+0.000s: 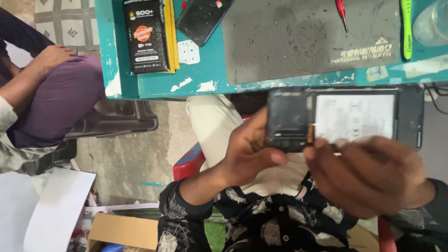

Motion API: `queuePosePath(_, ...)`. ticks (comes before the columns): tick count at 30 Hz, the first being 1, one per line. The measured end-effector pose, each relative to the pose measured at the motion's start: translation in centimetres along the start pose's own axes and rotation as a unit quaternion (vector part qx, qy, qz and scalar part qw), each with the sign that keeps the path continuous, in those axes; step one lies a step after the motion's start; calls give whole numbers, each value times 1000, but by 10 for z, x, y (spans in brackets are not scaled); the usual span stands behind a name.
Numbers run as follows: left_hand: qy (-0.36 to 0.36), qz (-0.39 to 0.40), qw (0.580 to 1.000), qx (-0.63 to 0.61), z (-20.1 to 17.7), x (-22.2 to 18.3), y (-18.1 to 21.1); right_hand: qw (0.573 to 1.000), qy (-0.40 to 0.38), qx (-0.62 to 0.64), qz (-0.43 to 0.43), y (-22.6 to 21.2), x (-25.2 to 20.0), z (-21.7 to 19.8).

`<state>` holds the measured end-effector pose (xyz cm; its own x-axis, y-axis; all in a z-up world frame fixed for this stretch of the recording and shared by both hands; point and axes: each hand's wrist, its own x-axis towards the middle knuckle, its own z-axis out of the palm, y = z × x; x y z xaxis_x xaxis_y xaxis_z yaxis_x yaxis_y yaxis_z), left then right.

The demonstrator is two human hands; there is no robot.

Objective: The person disassembles a smartphone, removes the battery, and then reassembles the device using a screwdriver and a prying tool. The person handles the phone, battery, and tools throughout the process.

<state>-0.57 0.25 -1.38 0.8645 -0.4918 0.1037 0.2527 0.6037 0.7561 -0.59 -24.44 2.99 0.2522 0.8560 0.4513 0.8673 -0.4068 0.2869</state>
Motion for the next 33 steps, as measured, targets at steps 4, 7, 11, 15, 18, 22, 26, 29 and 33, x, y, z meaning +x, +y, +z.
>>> queuePosePath(4,118,15,992,40,-10,-11,-10,994,96,-57,13,-4,23,20)
queuePosePath(7,129,90,982,100,-17,-8,-12,992,89,-19,89,5,33,21)
queuePosePath(11,73,127,968,203,-16,-5,-7,975,57,19,214,7,22,2)
queuePosePath(15,21,171,947,273,-9,2,-8,947,66,158,272,7,21,9)
queuePosePath(18,13,213,909,358,-6,7,-11,930,96,204,290,2,26,7)
queuePosePath(22,-2,227,894,387,-7,7,-12,932,80,195,295,-3,32,1)
queuePosePath(26,-6,218,891,397,-9,6,-11,933,87,195,289,-2,30,4)
queuePosePath(29,-14,211,889,406,-8,6,-13,933,112,207,271,-1,29,9)
queuePosePath(33,-10,211,885,416,-5,7,-15,934,99,218,265,-2,26,10)
